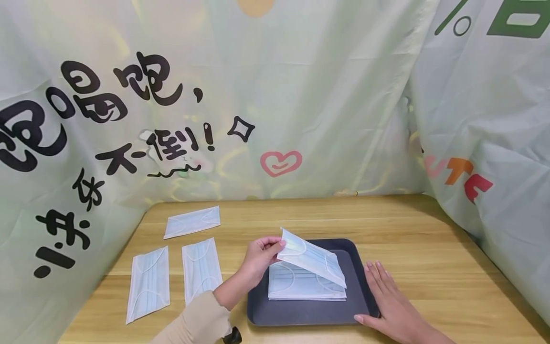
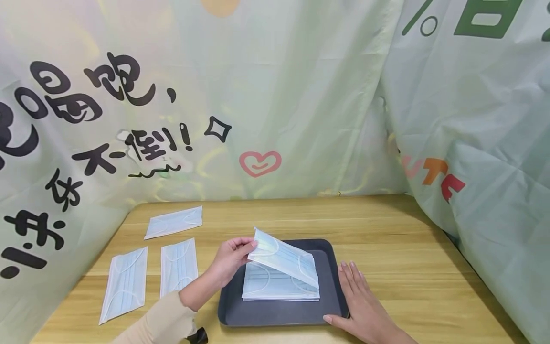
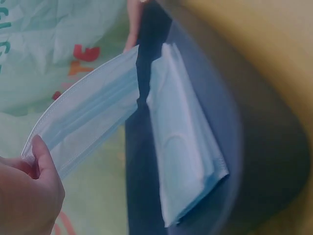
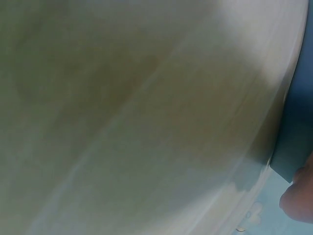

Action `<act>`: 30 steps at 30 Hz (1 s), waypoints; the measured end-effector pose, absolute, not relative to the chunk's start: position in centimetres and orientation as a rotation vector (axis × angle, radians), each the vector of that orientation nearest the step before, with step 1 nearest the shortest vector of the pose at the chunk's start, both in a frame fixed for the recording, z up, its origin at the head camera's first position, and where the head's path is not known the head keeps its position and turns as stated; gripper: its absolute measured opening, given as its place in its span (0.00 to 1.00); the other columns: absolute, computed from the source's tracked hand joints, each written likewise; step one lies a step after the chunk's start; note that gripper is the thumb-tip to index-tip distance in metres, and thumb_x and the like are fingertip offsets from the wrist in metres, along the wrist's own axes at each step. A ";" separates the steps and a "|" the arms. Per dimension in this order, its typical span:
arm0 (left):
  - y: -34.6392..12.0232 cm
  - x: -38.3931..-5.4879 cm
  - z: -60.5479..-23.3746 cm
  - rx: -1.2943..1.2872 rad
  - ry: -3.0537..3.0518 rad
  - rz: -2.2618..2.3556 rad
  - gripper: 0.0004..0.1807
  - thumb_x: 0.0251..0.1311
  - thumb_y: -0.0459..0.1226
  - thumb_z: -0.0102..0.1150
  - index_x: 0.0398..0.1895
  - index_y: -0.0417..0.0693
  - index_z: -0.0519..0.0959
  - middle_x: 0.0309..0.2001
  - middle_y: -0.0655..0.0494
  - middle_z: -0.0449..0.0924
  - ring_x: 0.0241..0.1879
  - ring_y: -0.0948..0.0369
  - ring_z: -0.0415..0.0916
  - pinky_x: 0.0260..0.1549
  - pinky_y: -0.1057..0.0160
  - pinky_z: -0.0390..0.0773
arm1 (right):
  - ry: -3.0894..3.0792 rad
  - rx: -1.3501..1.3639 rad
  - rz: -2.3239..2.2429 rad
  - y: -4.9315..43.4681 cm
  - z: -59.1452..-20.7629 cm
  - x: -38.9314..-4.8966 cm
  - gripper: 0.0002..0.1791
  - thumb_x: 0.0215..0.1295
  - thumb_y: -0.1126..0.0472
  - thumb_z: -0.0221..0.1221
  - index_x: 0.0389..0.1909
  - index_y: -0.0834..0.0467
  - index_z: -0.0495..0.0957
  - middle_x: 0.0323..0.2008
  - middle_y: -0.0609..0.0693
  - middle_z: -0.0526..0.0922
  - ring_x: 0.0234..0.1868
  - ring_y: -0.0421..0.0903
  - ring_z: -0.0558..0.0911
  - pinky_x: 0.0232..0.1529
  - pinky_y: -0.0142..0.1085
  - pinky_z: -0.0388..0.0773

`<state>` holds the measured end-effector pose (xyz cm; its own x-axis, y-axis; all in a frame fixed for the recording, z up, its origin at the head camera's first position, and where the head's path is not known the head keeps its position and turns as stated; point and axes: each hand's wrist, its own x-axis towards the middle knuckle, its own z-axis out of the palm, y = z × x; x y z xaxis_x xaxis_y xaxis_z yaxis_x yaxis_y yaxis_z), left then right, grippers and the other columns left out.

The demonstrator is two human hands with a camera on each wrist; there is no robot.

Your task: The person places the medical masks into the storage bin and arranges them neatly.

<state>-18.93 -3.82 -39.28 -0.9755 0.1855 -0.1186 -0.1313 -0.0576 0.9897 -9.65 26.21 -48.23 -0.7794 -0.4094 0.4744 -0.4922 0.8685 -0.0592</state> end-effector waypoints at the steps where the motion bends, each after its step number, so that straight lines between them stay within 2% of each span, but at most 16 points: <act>1: -3.9 -18.9 -39.6 0.058 1.999 2.129 0.15 0.59 0.32 0.57 0.43 0.26 0.76 0.24 0.64 0.75 0.24 0.70 0.70 0.26 0.75 0.76 | -2.587 0.659 0.253 26.2 -48.2 -9.6 0.60 0.46 0.36 0.64 0.69 0.69 0.48 0.73 0.43 0.28 0.74 0.41 0.29 0.70 0.25 0.24; 14: -5.2 -17.9 -42.2 0.034 2.118 2.022 0.15 0.57 0.34 0.59 0.40 0.26 0.77 0.24 0.64 0.78 0.23 0.70 0.71 0.25 0.74 0.75 | -2.596 0.647 0.245 26.1 -48.2 -9.5 0.59 0.46 0.36 0.64 0.69 0.69 0.49 0.74 0.46 0.30 0.74 0.44 0.31 0.70 0.25 0.24; 18: -5.7 -17.6 -42.7 0.001 2.146 1.977 0.14 0.56 0.33 0.59 0.40 0.27 0.77 0.22 0.63 0.77 0.22 0.71 0.72 0.23 0.73 0.77 | -2.610 0.643 0.240 26.2 -48.1 -9.4 0.59 0.47 0.36 0.64 0.69 0.69 0.48 0.74 0.46 0.29 0.74 0.44 0.30 0.69 0.25 0.23; 25: -6.5 -17.1 -43.4 0.014 2.244 1.841 0.12 0.55 0.29 0.59 0.38 0.26 0.77 0.25 0.54 0.79 0.24 0.68 0.75 0.26 0.65 0.82 | -2.639 0.631 0.260 26.1 -47.8 -9.3 0.59 0.47 0.37 0.64 0.70 0.67 0.46 0.74 0.44 0.29 0.74 0.41 0.28 0.69 0.24 0.22; 30: -6.7 -16.7 -43.6 0.055 2.330 1.737 0.09 0.53 0.26 0.58 0.36 0.25 0.76 0.24 0.49 0.78 0.20 0.66 0.75 0.23 0.63 0.82 | -2.646 0.625 0.253 26.1 -47.7 -9.3 0.59 0.47 0.37 0.64 0.70 0.68 0.47 0.74 0.45 0.28 0.73 0.41 0.28 0.69 0.24 0.22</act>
